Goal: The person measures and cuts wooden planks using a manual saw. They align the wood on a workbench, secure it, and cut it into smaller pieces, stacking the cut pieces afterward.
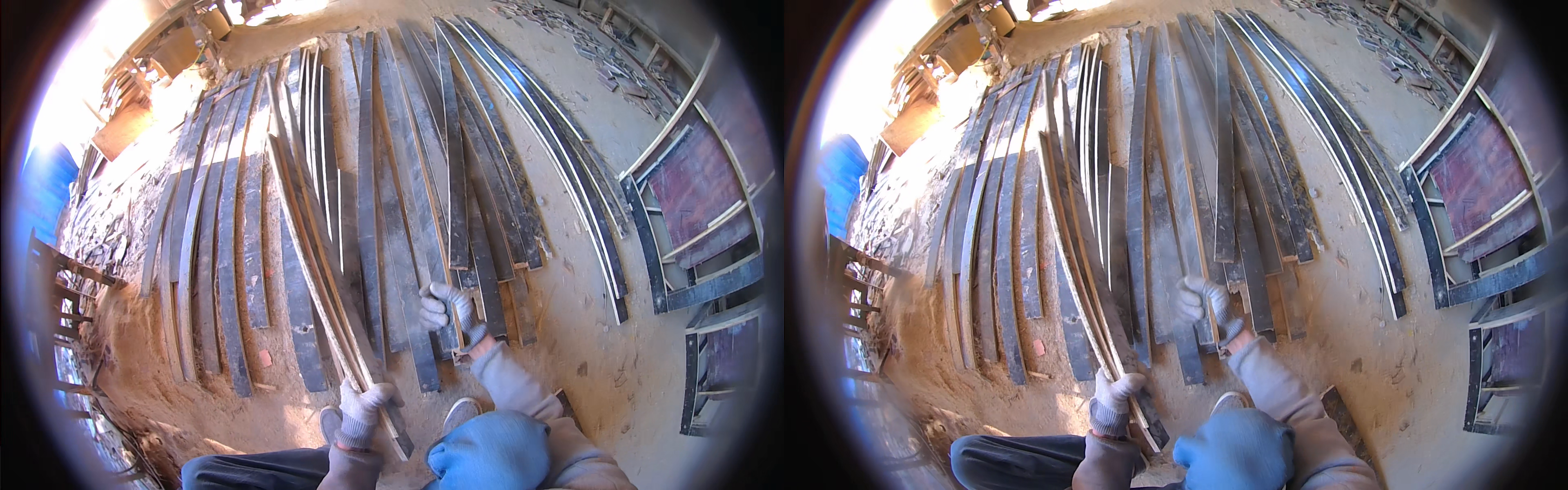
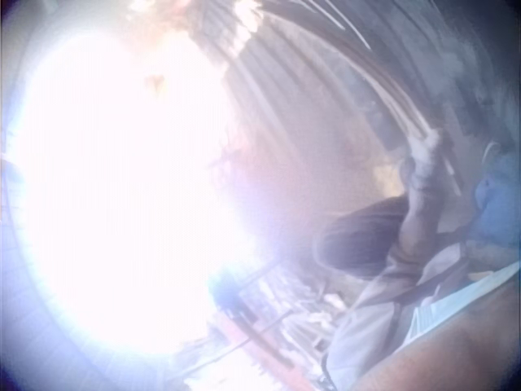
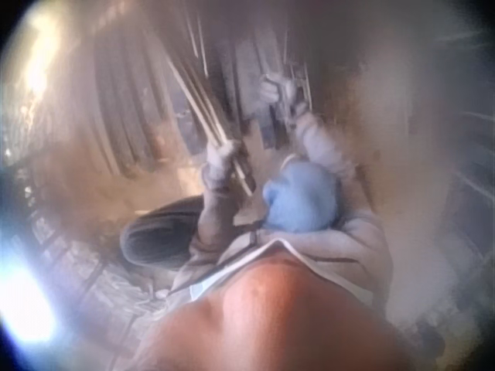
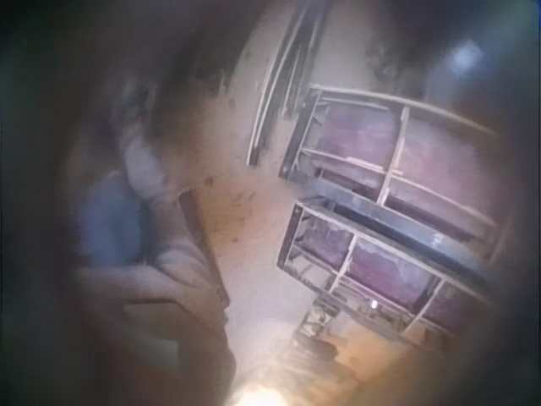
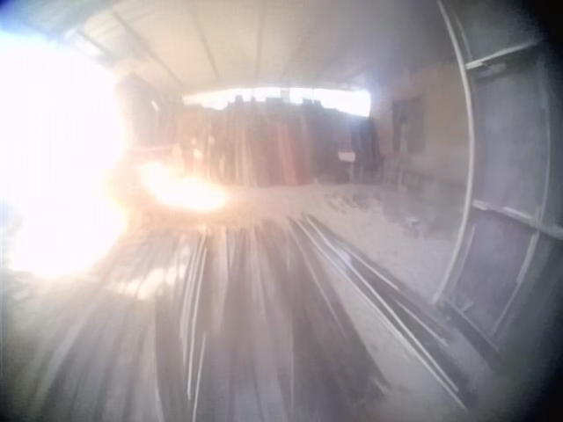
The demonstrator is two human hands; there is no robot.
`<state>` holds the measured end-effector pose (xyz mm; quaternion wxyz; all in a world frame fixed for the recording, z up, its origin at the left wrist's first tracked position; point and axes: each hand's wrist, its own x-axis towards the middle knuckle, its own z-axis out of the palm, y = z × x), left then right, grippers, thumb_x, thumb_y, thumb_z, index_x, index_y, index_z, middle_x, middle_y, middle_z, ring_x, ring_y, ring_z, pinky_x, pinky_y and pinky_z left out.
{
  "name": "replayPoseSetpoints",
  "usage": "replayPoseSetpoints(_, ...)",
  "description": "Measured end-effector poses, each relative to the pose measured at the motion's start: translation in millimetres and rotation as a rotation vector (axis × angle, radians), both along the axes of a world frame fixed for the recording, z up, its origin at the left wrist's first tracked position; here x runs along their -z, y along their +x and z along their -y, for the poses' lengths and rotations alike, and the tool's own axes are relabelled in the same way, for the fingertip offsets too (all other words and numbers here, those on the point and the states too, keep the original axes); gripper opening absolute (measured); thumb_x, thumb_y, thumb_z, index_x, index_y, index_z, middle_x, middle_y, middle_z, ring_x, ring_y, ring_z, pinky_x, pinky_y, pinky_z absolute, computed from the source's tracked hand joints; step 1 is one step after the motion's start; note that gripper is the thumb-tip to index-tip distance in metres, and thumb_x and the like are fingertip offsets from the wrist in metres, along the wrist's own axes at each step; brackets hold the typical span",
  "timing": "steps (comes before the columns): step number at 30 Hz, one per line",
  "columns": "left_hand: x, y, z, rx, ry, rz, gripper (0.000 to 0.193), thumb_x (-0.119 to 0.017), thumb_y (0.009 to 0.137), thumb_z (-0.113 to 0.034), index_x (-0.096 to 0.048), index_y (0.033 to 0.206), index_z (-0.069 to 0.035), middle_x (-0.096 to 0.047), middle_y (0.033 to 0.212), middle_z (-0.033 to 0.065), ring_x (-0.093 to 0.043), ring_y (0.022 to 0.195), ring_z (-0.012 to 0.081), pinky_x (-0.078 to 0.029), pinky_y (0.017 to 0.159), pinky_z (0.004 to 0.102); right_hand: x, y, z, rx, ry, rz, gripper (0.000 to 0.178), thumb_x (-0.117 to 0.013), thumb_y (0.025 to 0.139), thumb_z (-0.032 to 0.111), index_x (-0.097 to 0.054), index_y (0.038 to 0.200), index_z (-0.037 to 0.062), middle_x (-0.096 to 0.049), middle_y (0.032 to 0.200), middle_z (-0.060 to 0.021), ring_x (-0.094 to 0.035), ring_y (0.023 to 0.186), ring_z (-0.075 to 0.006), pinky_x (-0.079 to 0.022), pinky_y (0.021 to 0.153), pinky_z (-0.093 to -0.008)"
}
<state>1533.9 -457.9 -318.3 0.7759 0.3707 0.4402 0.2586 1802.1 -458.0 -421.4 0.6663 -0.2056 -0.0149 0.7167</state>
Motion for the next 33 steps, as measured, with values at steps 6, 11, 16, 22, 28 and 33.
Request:
replayPoseSetpoints(6,16,8,3,0.041,-0.037,-0.043,0.043,-0.077,0.078,-0.002,-0.061,0.118,0.003,-0.07,0.081,0.0114,-0.071,0.066,0.0225,-0.061,0.061,0.035,25,-22,32,0.065,-0.384,1.246,0.027,-0.08,0.091,0.031,-0.079,0.088,0.0039,-0.071,0.068,-0.0047,-0.065,0.055,-0.0119,-0.048,0.047,-0.0281)
replayPoseSetpoints(11,29,22,0,0.046,-0.024,-0.135,0.049,-0.079,0.077,-0.004,-0.059,0.122,0.003,-0.072,0.09,0.0105,-0.073,0.074,0.0229,-0.063,0.067,0.0366,19,-44,70,0.165,-0.345,1.304,0.033,-0.083,0.088,0.032,-0.078,0.087,-0.0004,-0.078,0.08,-0.0081,-0.073,0.069,-0.0166,-0.06,0.062,-0.0341)
replayPoseSetpoints(16,54,37,-26,0.052,0.059,-0.023,0.045,-0.081,0.08,-0.003,-0.067,0.123,0.004,-0.078,0.103,0.0129,-0.075,0.089,0.0233,-0.063,0.084,0.0375,-12,-73,81,0.059,-0.249,1.184,0.054,-0.085,0.088,0.041,-0.069,0.118,-0.0011,-0.077,0.086,-0.0097,-0.072,0.07,-0.0187,-0.06,0.062,-0.0339)
replayPoseSetpoints(22,80,23,-44,0.145,-0.419,0.382,0.07,-0.087,0.087,-0.03,-0.06,0.138,0.01,-0.069,0.132,0.0277,-0.071,0.119,0.0409,-0.06,0.103,0.0504,-16,-87,82,-0.676,0.058,1.86,0.098,-0.021,0.09,0.098,-0.068,0.087,0.0126,-0.055,0.054,-0.0042,-0.062,0.05,-0.0184,-0.048,0.046,-0.0415)
replayPoseSetpoints(28,62,7,-44,-0.022,-0.537,0.621,0.063,-0.083,0.087,-0.023,-0.058,0.136,0.007,-0.071,0.113,0.0201,-0.073,0.098,0.0328,-0.064,0.088,0.0493,5,-68,32,-0.302,-0.16,1.571,0.075,-0.048,0.097,0.081,-0.068,0.086,0.0096,-0.065,0.078,-0.008,-0.068,0.066,-0.0197,-0.051,0.052,-0.0363)
replayPoseSetpoints(33,43,1,-49,-0.079,-0.469,0.884,0.069,-0.08,0.094,-0.024,-0.048,0.149,0.001,-0.066,0.122,0.0227,-0.066,0.1,0.0315,-0.06,0.089,0.0476,20,-36,8,-0.508,-0.8,2.363,0.074,-0.075,0.09,0.06,-0.056,0.13,0.0012,-0.062,0.12,-0.0221,-0.069,0.099,-0.0318,-0.057,0.077,-0.0465)
